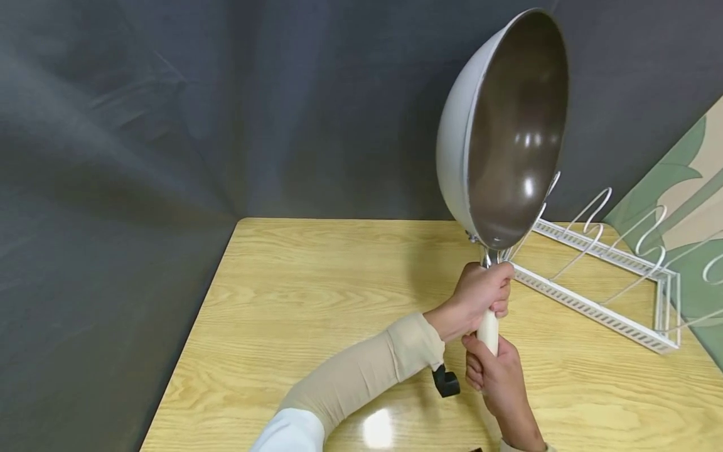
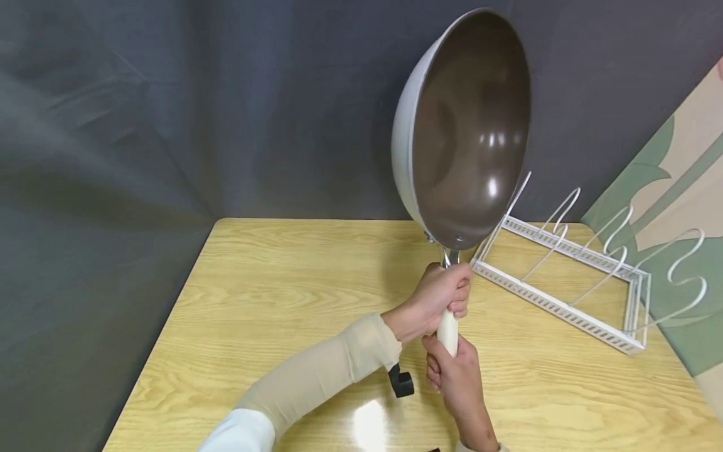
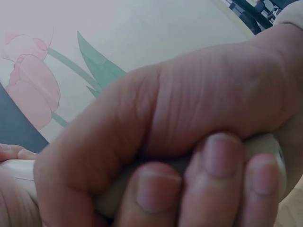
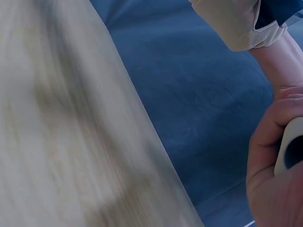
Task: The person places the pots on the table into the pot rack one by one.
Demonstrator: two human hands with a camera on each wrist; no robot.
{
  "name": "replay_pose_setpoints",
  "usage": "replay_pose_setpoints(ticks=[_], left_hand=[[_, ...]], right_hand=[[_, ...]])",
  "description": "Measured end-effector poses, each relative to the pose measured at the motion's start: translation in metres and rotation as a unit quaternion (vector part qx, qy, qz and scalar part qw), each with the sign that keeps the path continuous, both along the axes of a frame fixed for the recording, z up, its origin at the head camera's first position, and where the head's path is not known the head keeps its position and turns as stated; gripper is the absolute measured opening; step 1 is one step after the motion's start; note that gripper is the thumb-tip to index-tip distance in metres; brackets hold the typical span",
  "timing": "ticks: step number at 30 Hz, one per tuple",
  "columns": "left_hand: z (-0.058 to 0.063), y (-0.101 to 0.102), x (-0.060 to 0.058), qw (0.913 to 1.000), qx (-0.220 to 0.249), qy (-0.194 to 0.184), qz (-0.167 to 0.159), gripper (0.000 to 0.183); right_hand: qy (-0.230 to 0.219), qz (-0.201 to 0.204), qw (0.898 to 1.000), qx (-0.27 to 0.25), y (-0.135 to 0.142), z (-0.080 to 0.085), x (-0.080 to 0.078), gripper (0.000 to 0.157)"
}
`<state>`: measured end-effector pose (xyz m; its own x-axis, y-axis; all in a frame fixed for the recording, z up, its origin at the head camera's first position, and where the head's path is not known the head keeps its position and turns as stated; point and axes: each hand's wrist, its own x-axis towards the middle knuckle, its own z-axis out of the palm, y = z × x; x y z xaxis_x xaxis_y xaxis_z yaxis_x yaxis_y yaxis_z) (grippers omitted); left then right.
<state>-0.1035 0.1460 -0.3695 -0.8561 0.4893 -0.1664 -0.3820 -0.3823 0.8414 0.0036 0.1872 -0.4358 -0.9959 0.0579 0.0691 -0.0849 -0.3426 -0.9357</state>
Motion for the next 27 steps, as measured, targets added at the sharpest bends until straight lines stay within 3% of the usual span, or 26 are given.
replay_pose_setpoints(ticks=[9,18,27], left_hand=[[0.002,0.008,-0.006,1.0000,-0.008,0.002,0.004,0.029],[0.002,0.023,-0.003,0.9996,-0.003,0.012,-0.026,0.029],[0.005,0.030,-0.002,0.9987,-0.034,0.033,-0.019,0.028]], right_hand=[[-0.002,0.024,0.999,-0.030,0.004,0.004,-0.005,0.025],[0.007,0.018,0.998,-0.065,0.014,0.003,-0.001,0.025],[0.032,0.043,0.994,-0.092,0.021,0.001,-0.002,0.025]])
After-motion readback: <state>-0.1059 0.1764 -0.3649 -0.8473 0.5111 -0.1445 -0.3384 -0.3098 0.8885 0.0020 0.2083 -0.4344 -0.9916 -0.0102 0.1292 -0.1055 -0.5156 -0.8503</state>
